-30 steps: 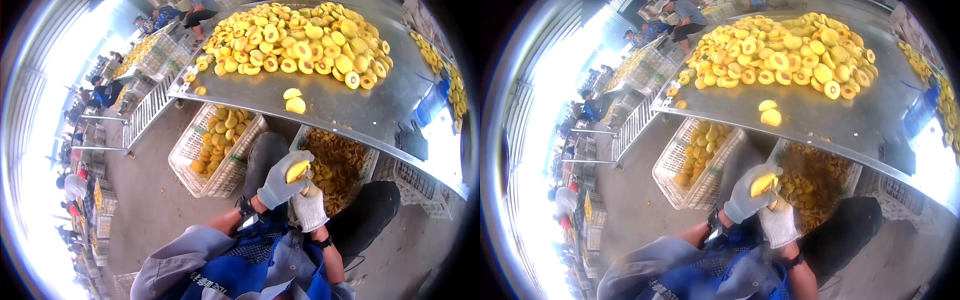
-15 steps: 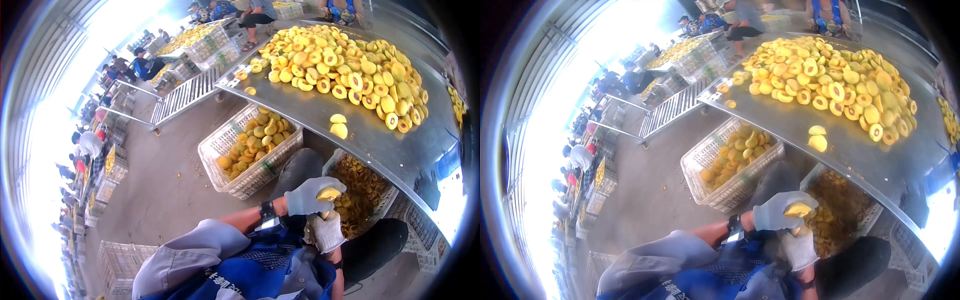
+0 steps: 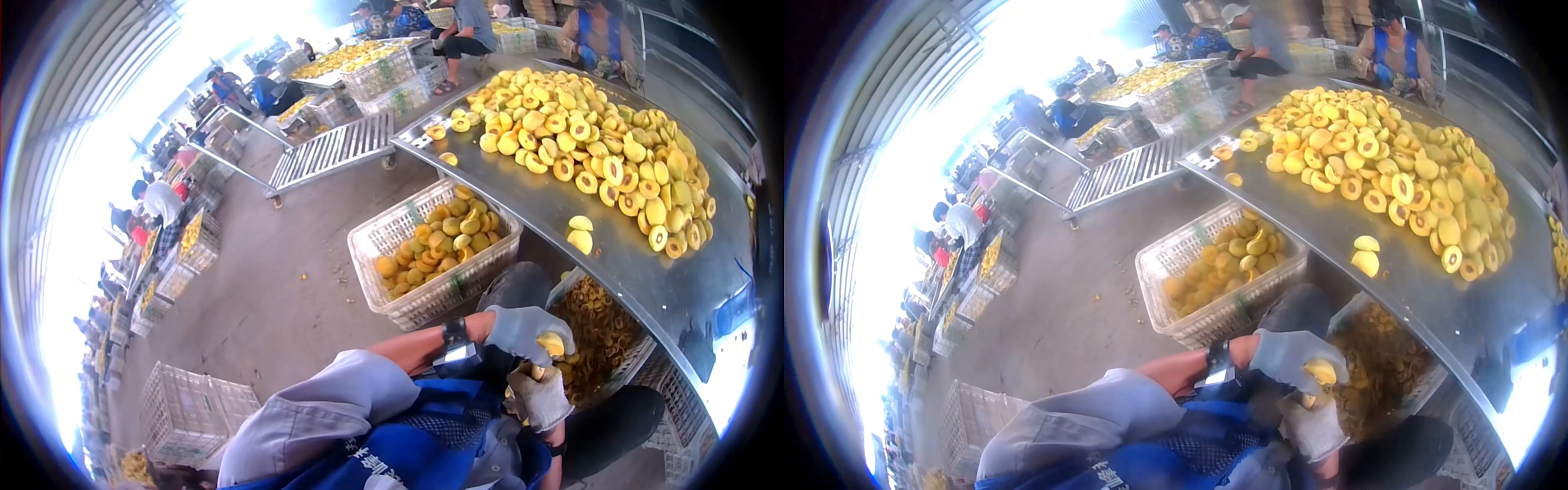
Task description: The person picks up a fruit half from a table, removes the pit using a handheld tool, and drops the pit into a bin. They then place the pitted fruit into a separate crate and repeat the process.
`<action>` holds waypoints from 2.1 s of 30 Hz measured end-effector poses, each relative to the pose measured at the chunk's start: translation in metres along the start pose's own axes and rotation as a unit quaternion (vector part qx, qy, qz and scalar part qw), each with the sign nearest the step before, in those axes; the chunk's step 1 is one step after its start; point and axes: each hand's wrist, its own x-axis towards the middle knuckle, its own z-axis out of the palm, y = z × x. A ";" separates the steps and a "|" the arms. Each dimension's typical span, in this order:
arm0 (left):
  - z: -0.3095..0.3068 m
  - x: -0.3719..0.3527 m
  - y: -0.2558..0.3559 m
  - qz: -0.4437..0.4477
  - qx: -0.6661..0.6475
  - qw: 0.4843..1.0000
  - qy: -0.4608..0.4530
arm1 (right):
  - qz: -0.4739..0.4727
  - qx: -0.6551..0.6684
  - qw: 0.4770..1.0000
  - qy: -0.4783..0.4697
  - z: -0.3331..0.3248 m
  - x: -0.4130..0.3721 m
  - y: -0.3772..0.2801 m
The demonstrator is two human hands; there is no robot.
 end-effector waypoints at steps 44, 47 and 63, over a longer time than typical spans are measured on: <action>-0.084 -0.013 -0.028 -0.077 0.281 0.891 0.349 | -0.008 0.302 0.950 -0.075 -0.033 -0.004 -0.012; -0.127 -0.012 -0.032 -0.221 0.414 0.831 0.298 | 0.004 0.289 0.954 -0.078 -0.033 0.001 -0.014; -0.143 0.213 -0.135 -0.152 0.305 0.924 0.175 | 0.049 0.229 0.972 -0.009 -0.044 0.027 -0.018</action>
